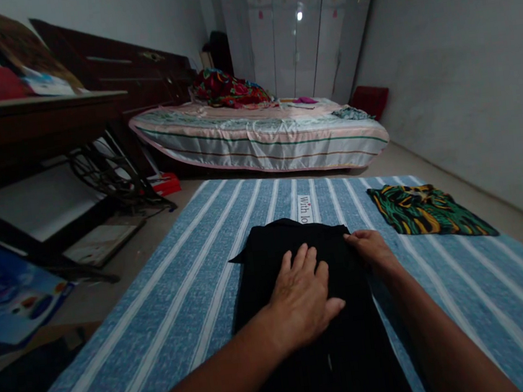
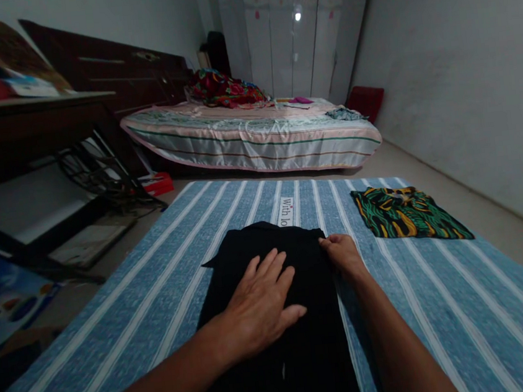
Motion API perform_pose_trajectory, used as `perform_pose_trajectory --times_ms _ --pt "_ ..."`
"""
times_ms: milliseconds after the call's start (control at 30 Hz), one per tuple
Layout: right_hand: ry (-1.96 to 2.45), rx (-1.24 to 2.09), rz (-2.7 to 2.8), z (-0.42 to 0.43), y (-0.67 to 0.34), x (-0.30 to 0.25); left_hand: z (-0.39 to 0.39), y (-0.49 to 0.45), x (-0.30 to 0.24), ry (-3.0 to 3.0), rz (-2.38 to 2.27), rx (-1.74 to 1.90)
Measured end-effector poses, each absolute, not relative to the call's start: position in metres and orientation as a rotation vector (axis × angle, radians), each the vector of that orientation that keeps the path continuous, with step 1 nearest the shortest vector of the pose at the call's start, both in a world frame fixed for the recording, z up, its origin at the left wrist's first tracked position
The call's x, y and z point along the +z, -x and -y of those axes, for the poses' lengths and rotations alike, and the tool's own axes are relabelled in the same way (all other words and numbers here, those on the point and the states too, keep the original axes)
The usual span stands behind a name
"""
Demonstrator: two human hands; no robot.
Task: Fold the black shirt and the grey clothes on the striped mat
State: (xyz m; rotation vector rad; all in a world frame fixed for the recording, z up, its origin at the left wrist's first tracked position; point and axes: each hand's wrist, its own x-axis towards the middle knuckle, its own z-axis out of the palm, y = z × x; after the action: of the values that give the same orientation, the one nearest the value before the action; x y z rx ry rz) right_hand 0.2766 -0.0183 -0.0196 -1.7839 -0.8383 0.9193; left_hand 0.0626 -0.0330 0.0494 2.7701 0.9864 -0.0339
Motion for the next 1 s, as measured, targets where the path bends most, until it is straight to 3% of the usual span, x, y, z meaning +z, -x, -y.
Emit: perform_pose_trajectory --times_ms 333,467,600,833,1000 --pt "1.898 0.667 0.900 0.014 -0.280 -0.023 0.002 -0.080 -0.001 -2.722 -1.106 0.047" --pt "1.870 0.282 1.099 0.015 -0.272 -0.018 0.004 -0.078 -0.003 -2.762 -1.062 0.124" --pt "1.709 -0.169 1.681 0.015 -0.258 -0.019 0.004 -0.078 -0.004 -2.769 -1.039 0.140" --pt "1.875 -0.014 1.796 0.013 -0.272 -0.037 0.004 -0.079 -0.002 -2.747 -1.071 0.122" --pt "1.740 -0.182 1.653 0.014 -0.272 -0.031 0.004 -0.081 0.001 -2.733 -1.146 0.078"
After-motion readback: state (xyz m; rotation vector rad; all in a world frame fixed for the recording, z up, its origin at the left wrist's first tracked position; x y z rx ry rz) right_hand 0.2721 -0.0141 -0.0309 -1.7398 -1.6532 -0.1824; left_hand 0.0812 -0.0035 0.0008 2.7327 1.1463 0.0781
